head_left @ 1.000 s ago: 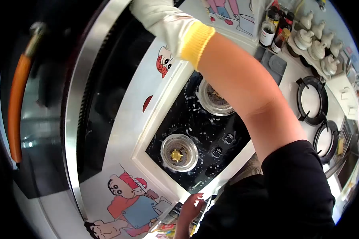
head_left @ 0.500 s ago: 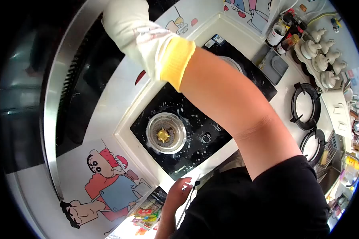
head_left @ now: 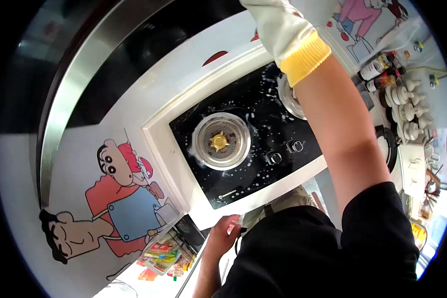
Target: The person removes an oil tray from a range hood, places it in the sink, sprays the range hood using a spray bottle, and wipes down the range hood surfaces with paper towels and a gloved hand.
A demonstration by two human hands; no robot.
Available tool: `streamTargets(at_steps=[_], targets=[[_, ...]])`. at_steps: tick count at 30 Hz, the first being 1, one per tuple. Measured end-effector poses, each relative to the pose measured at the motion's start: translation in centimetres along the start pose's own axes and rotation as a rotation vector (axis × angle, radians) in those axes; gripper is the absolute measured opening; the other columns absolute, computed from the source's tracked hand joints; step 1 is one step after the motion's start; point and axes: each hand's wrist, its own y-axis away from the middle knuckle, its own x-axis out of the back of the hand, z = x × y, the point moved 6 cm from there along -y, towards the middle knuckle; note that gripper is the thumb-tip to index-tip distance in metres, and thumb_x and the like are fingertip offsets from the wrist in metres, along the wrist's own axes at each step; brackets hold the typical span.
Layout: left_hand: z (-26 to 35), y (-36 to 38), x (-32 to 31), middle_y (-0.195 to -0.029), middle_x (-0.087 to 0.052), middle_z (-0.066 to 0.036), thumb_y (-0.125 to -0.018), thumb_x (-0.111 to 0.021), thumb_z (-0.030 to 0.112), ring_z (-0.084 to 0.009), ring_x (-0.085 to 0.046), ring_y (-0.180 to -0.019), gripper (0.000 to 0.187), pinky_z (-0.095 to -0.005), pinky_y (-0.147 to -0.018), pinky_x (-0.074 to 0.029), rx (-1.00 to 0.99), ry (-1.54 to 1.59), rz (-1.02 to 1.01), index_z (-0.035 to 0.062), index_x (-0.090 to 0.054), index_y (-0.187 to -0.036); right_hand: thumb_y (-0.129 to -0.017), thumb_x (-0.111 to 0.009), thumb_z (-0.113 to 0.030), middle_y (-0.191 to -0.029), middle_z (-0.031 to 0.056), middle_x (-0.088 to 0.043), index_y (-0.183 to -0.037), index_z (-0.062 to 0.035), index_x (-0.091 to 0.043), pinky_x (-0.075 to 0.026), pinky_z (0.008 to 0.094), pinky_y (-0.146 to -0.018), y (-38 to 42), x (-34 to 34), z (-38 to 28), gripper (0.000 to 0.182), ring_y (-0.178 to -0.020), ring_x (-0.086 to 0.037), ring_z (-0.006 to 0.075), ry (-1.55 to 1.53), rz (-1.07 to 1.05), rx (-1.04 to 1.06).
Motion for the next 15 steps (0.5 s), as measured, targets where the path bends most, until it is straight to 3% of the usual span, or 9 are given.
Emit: streamTargets(at_steps=[2, 4, 15], targets=[[-1.2, 0.5, 0.3, -0.116, -0.070, -0.014, -0.098, -0.066, 0.008, -0.0228, -0.072, -0.098, 0.029, -0.0359, -0.088, -0.057, -0.010, -0.003, 0.021, 0.0029, -0.066, -0.126, -0.101, -0.051, -0.034, -0.120, 0.0139, -0.071, -0.117, -0.0094, -0.070, -0.053, 0.0419, -0.092, 1.1, -0.6, -2.5, 0.035, -0.110, -0.067, 0.0304, 0.028, -0.009, -0.003], [-2.2, 1.0, 0.5, -0.114, -0.070, -0.017, -0.096, -0.070, 0.015, -0.0299, -0.073, -0.099, 0.030, -0.0389, -0.084, -0.057, -0.006, 0.076, 0.043, 0.0054, -0.067, -0.124, -0.101, -0.051, -0.034, -0.121, 0.0139, -0.071, -0.117, -0.0092, -0.070, -0.053, 0.0420, -0.092, 2.4, -0.8, -4.8, 0.035, -0.111, -0.067, 0.0305, 0.035, -0.013, 0.012], [-5.4, 2.6, 3.2, -0.115, -0.070, -0.015, -0.096, -0.068, 0.005, -0.0240, -0.070, -0.096, 0.028, -0.0348, -0.085, -0.056, -0.082, 0.190, 0.186, 0.0033, -0.067, -0.124, -0.102, -0.051, -0.034, -0.122, 0.0139, -0.070, -0.117, -0.0085, -0.069, -0.052, 0.0426, -0.093, 9.4, -3.8, -19.7, 0.035, -0.112, -0.066, 0.0307, -0.063, -0.095, 0.114]])
